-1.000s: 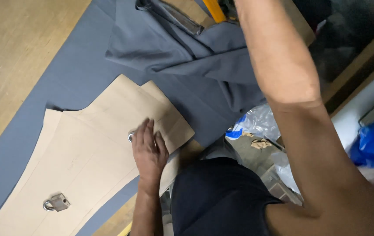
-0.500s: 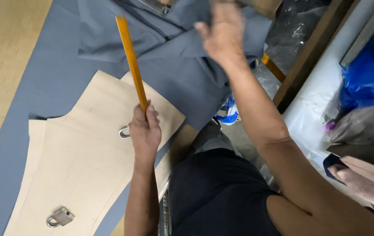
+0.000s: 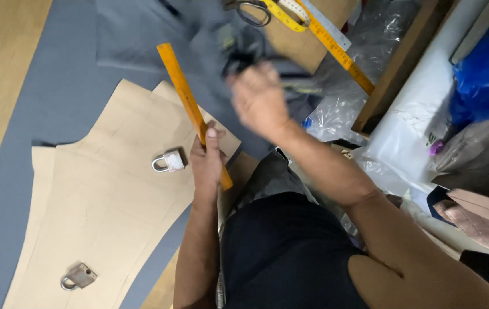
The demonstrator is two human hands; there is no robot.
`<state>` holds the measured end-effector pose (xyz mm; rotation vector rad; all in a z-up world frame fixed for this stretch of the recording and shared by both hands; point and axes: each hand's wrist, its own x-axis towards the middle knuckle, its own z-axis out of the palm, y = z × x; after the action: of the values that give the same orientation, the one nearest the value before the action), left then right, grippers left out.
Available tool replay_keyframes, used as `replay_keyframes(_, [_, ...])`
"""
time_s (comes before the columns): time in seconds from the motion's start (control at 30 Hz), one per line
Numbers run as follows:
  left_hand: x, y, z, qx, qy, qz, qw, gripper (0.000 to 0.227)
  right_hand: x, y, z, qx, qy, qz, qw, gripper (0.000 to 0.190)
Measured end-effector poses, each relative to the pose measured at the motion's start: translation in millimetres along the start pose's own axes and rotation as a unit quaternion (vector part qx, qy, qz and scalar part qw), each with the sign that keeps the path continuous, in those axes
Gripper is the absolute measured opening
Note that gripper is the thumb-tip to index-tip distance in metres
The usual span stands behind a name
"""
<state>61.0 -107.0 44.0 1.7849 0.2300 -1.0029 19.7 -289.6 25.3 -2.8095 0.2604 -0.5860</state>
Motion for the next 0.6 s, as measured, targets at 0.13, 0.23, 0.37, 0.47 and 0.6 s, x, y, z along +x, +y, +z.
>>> replay_keyframes(0.13, [44.5,-40.7,19.3,-0.199,-0.002,0.037,0.979,0.038,-31.0,-30.9,7.3,0.107,-0.139,-0.053,0.983,0.026])
replay_keyframes(0.23, [67.5,-70.1,17.8,-0.228,0.048,-0.015,0.972,0.018,-40.4,-1.0,13.9,0.261,-0.213,0.045,0.94,0.032])
replay_keyframes(0.37, [52.3,-93.1,14.2,-0.18,0.098,0.021,0.978,0.035,-31.8,64.9,46.0,0.106,-0.106,0.247,0.957,0.014])
replay_keyframes(0.47, [16.0,-75.0,12.6,-0.15,0.128,0.04,0.98,0.029,-11.0,90.5,66.1,0.059,-0.115,0.322,0.938,0.025])
replay_keyframes(0.6, [-3.2,-78.5,6.1,-0.12,0.134,0.058,0.982,0.02,16.5,113.0,76.8,-0.052,0.033,0.204,0.977,0.008])
